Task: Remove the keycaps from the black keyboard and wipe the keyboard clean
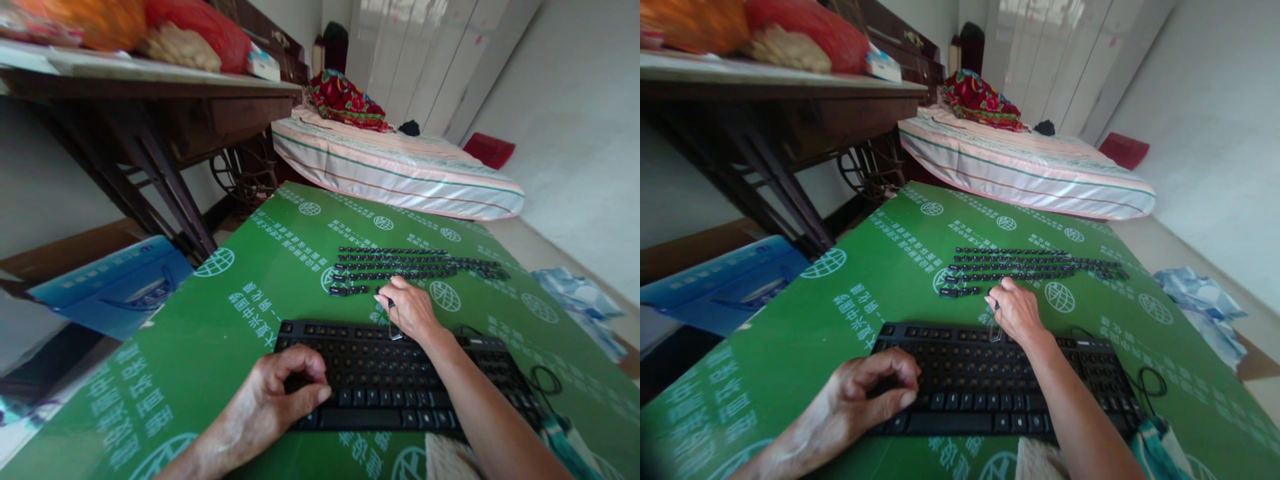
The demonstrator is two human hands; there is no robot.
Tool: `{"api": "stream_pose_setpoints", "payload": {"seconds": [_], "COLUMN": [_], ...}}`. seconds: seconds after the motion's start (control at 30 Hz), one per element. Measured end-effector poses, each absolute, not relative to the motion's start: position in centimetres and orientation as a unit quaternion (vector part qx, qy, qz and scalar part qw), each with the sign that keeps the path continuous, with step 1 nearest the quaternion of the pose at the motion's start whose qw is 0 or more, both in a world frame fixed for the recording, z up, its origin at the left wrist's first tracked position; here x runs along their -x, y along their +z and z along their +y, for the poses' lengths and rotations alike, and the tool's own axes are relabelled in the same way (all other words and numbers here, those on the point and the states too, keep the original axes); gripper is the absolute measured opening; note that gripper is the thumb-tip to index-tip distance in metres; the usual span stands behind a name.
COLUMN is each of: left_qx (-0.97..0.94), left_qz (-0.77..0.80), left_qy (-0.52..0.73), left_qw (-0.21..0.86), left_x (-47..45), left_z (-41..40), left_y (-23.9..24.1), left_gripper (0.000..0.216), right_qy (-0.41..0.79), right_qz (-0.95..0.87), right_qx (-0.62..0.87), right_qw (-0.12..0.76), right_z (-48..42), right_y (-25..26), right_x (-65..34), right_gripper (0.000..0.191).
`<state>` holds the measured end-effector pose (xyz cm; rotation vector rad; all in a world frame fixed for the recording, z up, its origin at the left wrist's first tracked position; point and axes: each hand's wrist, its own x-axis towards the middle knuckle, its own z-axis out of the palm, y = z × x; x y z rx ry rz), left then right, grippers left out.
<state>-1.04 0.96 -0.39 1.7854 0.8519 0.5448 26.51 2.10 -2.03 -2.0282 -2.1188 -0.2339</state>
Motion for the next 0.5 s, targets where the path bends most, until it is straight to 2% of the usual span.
{"api": "stream_pose_setpoints", "payload": {"seconds": [0.33, 0.5], "left_qx": [-0.743, -0.740], "left_qz": [0.353, 0.353], "left_qy": [0.221, 0.213], "left_qw": [0.524, 0.531], "left_x": [1.1, 0.9], "left_z": [0.8, 1.0], "left_y": [-0.4, -0.1], "left_gripper": [0.014, 0.015], "right_qy": [-0.109, -0.142], "right_qz": [-0.689, -0.650], "right_qx": [0.706, 0.716], "right_qw": [0.122, 0.213], "right_z": [1.6, 1.6], "right_y": [-2.4, -3.3], "right_x": [-27.3, -27.6], "right_gripper": [0.028, 0.031]}}
